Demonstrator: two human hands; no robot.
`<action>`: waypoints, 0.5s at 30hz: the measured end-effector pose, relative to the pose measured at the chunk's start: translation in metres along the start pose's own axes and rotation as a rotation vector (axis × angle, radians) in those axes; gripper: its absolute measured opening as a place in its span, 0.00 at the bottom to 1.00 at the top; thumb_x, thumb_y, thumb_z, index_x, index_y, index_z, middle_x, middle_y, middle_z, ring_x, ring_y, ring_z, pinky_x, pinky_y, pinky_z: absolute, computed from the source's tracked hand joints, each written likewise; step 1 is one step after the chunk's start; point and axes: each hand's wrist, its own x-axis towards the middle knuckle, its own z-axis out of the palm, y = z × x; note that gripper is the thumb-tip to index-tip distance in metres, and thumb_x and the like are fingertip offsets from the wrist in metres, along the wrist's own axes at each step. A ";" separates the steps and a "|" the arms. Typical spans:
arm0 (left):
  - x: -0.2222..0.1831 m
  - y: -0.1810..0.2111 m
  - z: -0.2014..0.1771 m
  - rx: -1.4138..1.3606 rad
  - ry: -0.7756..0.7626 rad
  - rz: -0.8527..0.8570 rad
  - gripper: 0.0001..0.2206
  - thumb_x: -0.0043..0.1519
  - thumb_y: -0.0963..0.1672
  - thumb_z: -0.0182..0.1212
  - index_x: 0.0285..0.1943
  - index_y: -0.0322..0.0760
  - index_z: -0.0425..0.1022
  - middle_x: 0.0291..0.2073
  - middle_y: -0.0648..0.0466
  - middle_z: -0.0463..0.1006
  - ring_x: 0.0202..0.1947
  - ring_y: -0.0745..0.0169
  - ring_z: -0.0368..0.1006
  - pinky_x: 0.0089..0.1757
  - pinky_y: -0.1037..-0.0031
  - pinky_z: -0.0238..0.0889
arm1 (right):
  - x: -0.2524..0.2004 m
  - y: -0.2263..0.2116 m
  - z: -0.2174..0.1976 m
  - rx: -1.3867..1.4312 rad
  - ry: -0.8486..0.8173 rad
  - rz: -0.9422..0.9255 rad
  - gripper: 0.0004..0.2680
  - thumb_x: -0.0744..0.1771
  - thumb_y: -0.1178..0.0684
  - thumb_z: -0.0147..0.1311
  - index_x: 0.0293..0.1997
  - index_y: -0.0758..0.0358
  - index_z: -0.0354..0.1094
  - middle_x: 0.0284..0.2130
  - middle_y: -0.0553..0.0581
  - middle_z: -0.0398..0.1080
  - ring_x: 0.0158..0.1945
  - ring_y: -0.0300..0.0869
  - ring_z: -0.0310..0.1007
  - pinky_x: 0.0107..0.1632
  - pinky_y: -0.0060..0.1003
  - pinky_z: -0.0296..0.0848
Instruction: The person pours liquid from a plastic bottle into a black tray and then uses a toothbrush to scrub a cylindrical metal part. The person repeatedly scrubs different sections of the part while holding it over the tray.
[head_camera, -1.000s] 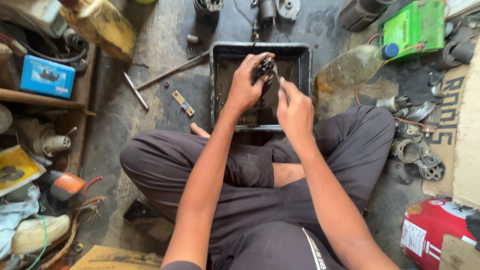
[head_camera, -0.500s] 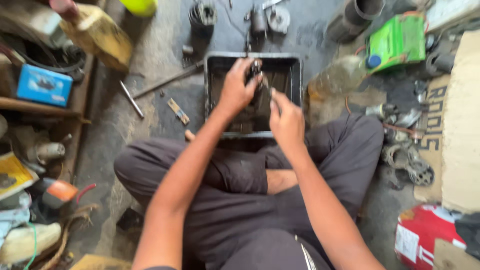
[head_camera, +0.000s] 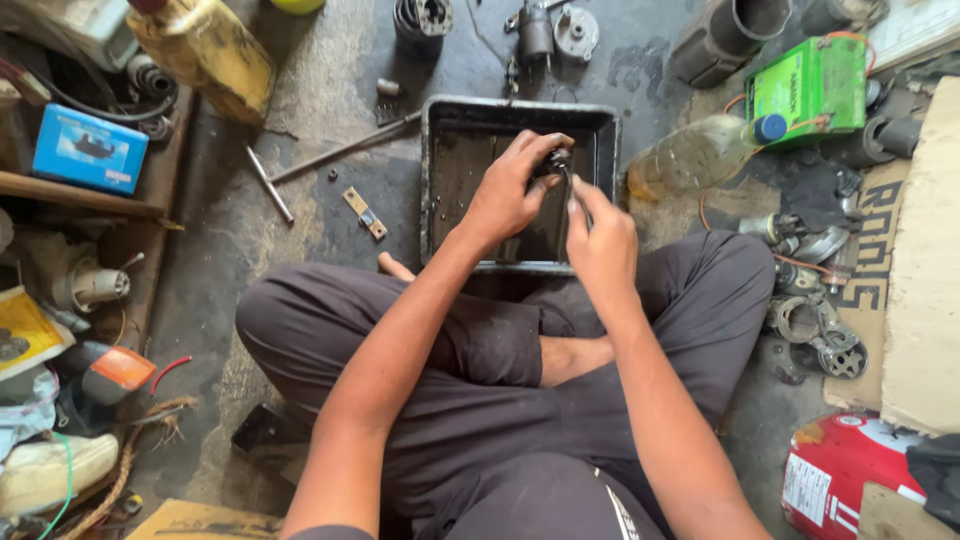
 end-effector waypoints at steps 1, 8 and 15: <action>0.004 0.000 -0.003 -0.013 0.024 0.027 0.20 0.61 0.39 0.63 0.64 0.41 0.71 0.53 0.47 0.75 0.55 0.46 0.74 0.54 0.63 0.68 | 0.003 -0.002 -0.003 -0.013 -0.003 0.011 0.10 0.68 0.59 0.55 0.55 0.65 0.74 0.44 0.70 0.76 0.49 0.61 0.78 0.50 0.46 0.75; -0.002 -0.016 -0.009 0.187 -0.065 0.040 0.21 0.60 0.40 0.66 0.64 0.44 0.73 0.50 0.53 0.79 0.56 0.50 0.70 0.64 0.56 0.54 | 0.000 -0.002 0.005 0.017 0.006 -0.001 0.10 0.69 0.59 0.55 0.55 0.65 0.73 0.46 0.69 0.76 0.50 0.61 0.77 0.52 0.46 0.75; 0.000 -0.015 -0.007 0.312 0.085 0.064 0.28 0.58 0.40 0.67 0.69 0.42 0.67 0.55 0.45 0.71 0.54 0.41 0.67 0.57 0.58 0.53 | 0.000 -0.015 0.000 0.007 -0.014 -0.022 0.10 0.68 0.59 0.55 0.55 0.65 0.73 0.46 0.68 0.76 0.50 0.60 0.77 0.51 0.46 0.75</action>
